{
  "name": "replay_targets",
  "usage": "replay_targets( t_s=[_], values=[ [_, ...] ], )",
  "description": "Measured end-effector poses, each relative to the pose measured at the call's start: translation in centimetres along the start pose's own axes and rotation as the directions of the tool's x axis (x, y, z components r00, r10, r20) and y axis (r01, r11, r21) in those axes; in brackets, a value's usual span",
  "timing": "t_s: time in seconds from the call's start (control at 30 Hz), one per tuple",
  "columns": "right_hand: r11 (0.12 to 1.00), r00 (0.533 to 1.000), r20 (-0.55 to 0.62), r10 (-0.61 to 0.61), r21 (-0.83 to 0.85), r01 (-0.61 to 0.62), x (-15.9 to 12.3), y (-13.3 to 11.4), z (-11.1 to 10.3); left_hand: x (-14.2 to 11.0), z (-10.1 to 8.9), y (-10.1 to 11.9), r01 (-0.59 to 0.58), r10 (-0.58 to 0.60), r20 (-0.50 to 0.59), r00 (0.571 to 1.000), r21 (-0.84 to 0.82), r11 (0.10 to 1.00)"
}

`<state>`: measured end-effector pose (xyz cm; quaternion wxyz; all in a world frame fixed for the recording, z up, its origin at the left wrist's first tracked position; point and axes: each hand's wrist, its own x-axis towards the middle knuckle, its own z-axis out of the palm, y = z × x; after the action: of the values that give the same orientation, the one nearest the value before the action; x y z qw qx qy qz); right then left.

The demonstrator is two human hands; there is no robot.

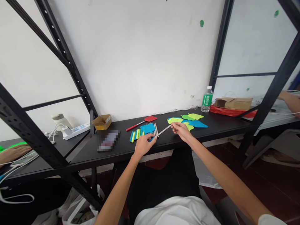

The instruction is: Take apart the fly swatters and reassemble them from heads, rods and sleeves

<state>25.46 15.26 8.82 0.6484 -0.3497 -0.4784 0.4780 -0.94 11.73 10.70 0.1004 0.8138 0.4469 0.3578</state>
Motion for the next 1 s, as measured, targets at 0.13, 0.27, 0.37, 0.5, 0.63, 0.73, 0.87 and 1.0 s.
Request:
replay_targets(
  t_s=[0.13, 0.27, 0.37, 0.5, 0.63, 0.73, 0.87, 1.0],
  values=[
    [1.0, 1.0, -0.005, 0.002, 0.008, -0.002, 0.0, 0.03, 0.03, 0.03, 0.01, -0.01, 0.0, 0.0, -0.001, 1.0, 0.0, 1.0],
    [1.0, 1.0, -0.008, 0.004, 0.018, -0.003, -0.01, 0.06, 0.07, 0.06, 0.02, -0.01, 0.005, -0.005, -0.005, 1.0, -0.003, 1.0],
    [1.0, 1.0, -0.011, 0.004, 0.013, -0.004, -0.05, 0.03, 0.13, 0.05, 0.01, 0.02, -0.001, 0.001, -0.002, 1.0, 0.002, 1.0],
    [1.0, 1.0, -0.011, 0.008, 0.008, -0.008, -0.13, -0.11, 0.22, 0.05, 0.01, 0.07, -0.002, 0.002, -0.002, 1.0, 0.011, 1.0],
    [1.0, 1.0, -0.008, 0.01, 0.0, -0.01, -0.19, -0.24, 0.28, 0.09, 0.04, 0.06, -0.001, 0.001, 0.003, 1.0, 0.011, 1.0],
    [1.0, 1.0, -0.005, 0.008, -0.012, -0.008, -0.23, -0.28, 0.3, 0.09, 0.02, 0.07, -0.004, 0.004, 0.003, 1.0, 0.011, 1.0],
    [0.999, 1.0, -0.012, -0.001, -0.043, 0.001, -0.28, -0.31, 0.34, 0.04, -0.07, 0.17, -0.001, 0.001, 0.009, 1.0, 0.017, 1.0],
    [0.999, 1.0, -0.019, -0.005, -0.053, 0.004, -0.32, -0.32, 0.37, -0.01, -0.11, 0.24, -0.001, 0.001, 0.013, 1.0, 0.018, 1.0]
  ],
)
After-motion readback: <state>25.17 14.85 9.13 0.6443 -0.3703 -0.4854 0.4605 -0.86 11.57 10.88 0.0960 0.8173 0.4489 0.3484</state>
